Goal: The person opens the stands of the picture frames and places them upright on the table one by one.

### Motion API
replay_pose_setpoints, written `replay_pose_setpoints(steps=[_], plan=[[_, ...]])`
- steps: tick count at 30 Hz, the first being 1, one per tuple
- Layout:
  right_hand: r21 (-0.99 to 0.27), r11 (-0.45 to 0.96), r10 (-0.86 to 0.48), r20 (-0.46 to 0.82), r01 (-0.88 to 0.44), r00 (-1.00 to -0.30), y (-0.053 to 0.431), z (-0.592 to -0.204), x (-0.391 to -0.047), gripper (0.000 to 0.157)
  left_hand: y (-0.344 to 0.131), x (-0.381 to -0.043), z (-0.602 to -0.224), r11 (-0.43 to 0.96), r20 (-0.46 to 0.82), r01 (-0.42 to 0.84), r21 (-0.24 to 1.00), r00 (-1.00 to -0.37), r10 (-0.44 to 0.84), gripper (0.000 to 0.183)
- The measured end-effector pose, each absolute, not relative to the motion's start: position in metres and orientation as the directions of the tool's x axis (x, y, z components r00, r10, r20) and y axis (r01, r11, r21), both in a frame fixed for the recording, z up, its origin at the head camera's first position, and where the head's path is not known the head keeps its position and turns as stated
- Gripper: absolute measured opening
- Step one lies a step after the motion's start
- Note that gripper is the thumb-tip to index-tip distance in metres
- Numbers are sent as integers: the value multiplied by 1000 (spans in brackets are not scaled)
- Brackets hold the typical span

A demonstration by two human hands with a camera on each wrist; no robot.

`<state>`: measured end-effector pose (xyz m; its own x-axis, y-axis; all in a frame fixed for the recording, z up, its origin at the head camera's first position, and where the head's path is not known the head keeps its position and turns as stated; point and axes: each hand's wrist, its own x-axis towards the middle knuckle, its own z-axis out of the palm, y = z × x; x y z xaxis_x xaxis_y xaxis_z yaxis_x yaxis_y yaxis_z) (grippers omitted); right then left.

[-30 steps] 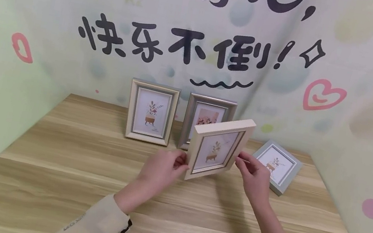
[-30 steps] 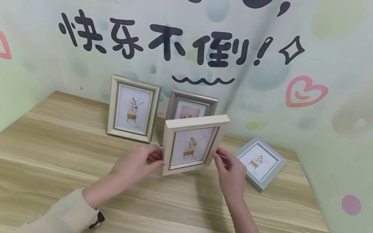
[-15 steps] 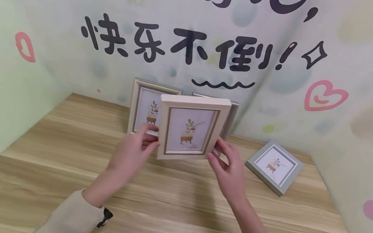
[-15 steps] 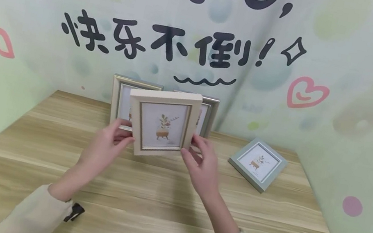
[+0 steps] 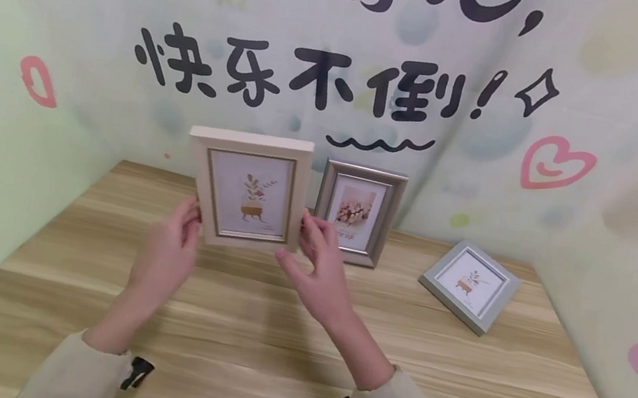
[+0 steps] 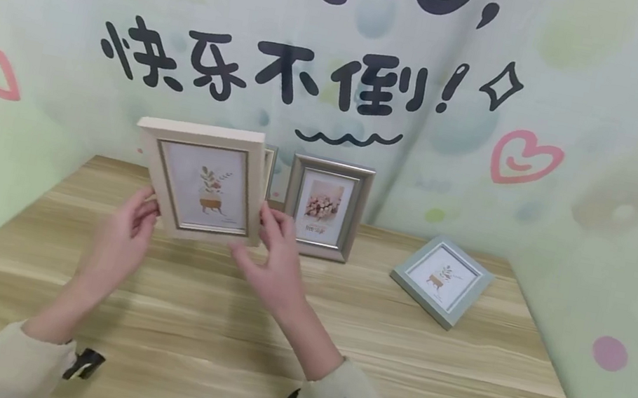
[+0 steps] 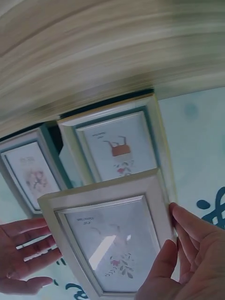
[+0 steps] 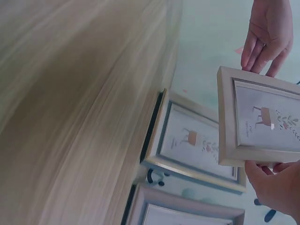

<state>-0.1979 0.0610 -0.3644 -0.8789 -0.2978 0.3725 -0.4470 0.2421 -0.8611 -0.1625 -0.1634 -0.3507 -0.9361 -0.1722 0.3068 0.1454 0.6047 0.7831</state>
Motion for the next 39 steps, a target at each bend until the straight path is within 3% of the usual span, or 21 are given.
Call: replay_pose_setpoints(steps=[9,16,22,29,39], plan=[[-814,134,-405,475,-565,-781,6,-375,-209,77,-209,-168,-344,511,271,97,854,-921,-279,59],[-735,303,-524,404,-607,-750,-22,-379,-216,79,-244,-178,-344,519,251,7,855,-882,-400,62],[-760,270,-613,339,-592,-714,-40,-383,-224,83,-268,-192,-351,591,258,-87,802,-841,-475,58],[-831,207,-657,273,-517,-702,-51,-395,-234,89,-286,-215,-366,647,229,-143,749,-860,-455,57],[-836,320,-674,130,-446,-727,-56,-410,-246,96,-294,-242,-389,695,149,-183,695,-909,-389,61]])
